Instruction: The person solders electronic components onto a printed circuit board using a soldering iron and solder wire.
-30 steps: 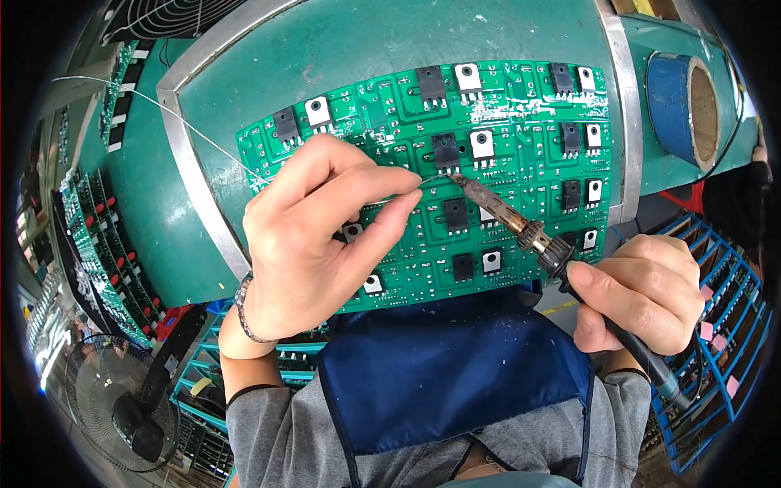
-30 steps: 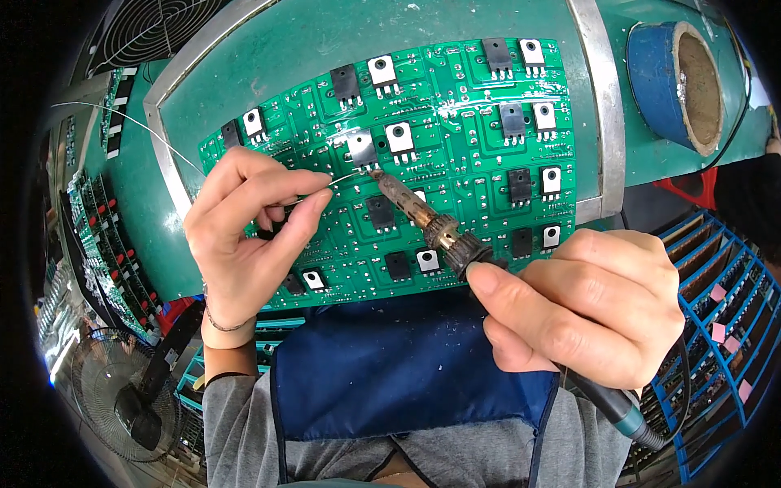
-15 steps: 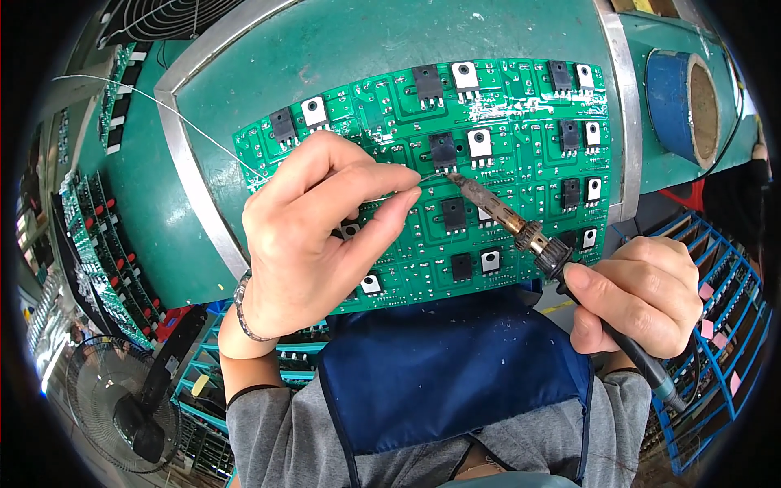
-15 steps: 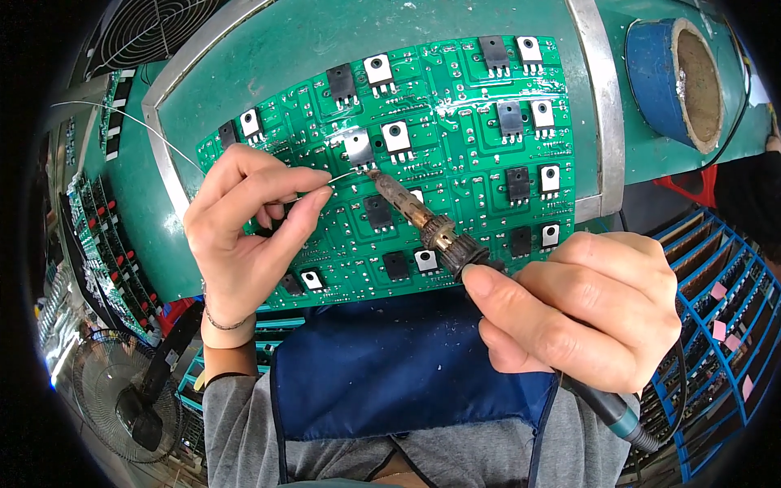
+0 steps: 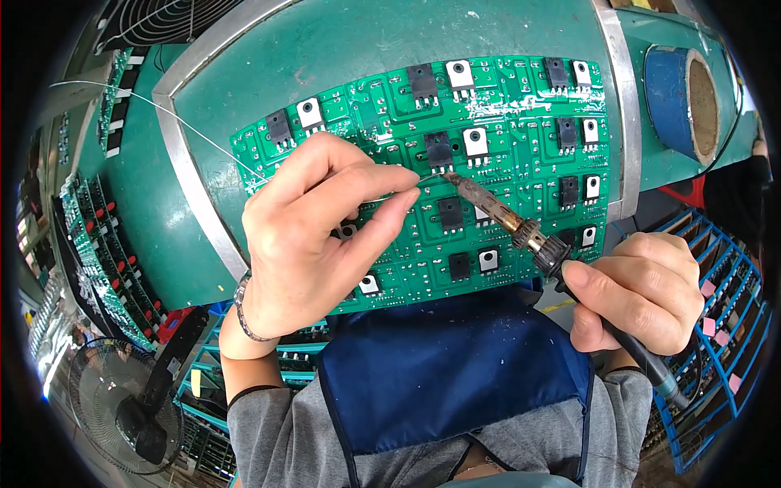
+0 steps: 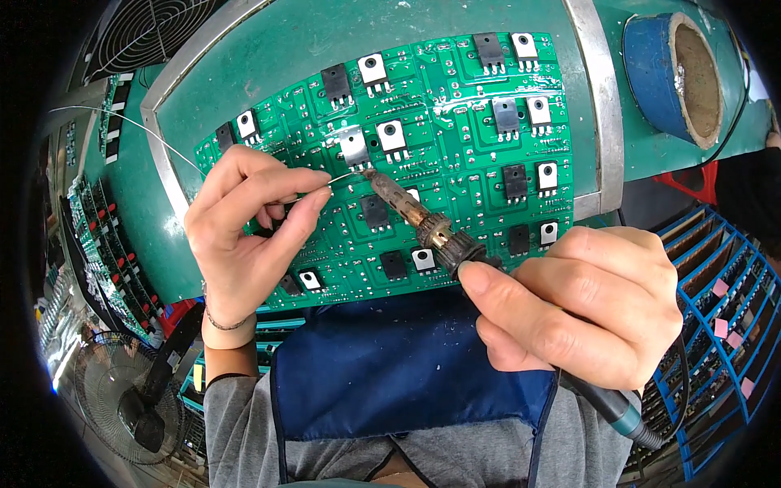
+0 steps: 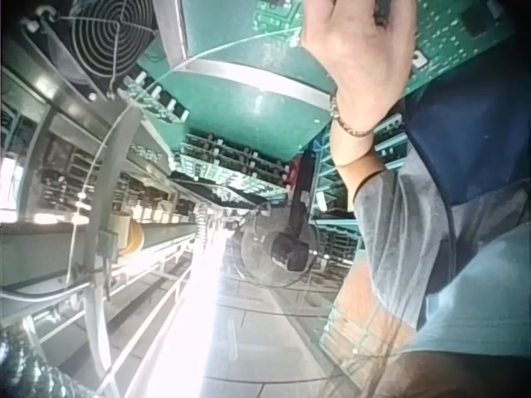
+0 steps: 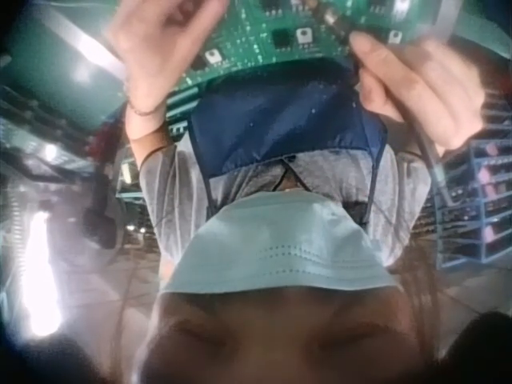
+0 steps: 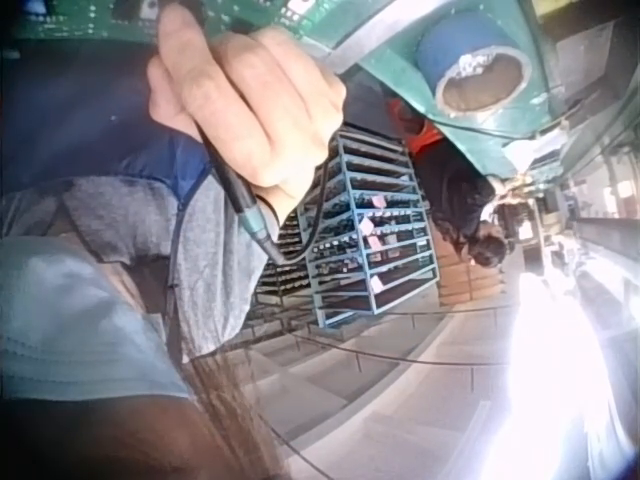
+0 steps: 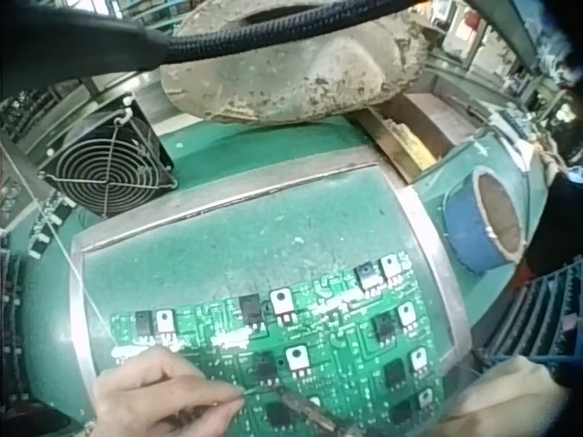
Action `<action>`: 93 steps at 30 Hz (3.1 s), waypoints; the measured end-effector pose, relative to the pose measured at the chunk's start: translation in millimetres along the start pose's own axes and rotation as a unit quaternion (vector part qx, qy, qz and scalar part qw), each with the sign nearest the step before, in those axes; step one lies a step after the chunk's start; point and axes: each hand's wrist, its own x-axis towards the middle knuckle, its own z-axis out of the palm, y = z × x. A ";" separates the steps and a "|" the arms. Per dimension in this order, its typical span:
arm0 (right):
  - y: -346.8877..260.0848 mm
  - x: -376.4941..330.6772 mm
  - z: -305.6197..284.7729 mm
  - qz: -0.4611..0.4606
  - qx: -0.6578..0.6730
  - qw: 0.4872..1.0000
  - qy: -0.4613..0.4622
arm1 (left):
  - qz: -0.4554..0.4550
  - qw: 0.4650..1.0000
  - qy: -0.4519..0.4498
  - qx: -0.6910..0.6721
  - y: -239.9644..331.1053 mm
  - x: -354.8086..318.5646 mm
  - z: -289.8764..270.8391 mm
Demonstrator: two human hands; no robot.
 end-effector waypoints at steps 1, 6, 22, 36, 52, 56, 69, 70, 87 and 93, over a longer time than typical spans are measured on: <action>-0.1 0.0 -0.6 0.003 0.004 1.000 -0.003 | -0.006 1.000 0.001 -0.010 0.2 0.1 0.0; 3.0 0.4 -2.3 -0.019 -0.002 1.000 -0.016 | 0.020 1.000 -0.001 0.012 -0.8 1.8 1.9; 5.5 1.4 -7.7 -0.031 0.011 0.998 -0.049 | -0.011 0.999 0.048 -0.011 -1.1 1.2 0.4; -3.5 -4.6 -17.7 -0.006 -0.007 1.000 -0.012 | 0.019 1.000 0.023 0.004 11.3 7.5 -7.4; 9.4 -8.1 -21.3 -0.016 -0.005 1.000 -0.026 | 0.036 0.999 -0.008 0.015 11.0 12.7 14.7; 10.5 -7.5 -21.4 -0.017 0.004 0.999 -0.027 | 0.035 0.999 -0.012 0.019 11.2 12.6 15.2; 11.2 -8.4 -23.7 -0.013 -0.007 0.999 -0.039 | 0.046 0.999 0.005 0.027 10.4 13.5 17.2; 11.3 -8.5 -24.0 -0.015 -0.011 0.999 -0.045 | 0.045 0.999 0.008 0.023 10.5 13.6 16.9; 9.8 -8.6 -23.4 0.000 0.006 0.999 -0.033 | 0.070 0.997 0.005 0.033 9.2 19.4 16.4; 8.7 -10.7 -22.3 0.005 -0.009 0.999 -0.031 | 0.105 0.993 -0.011 0.050 8.3 24.0 17.2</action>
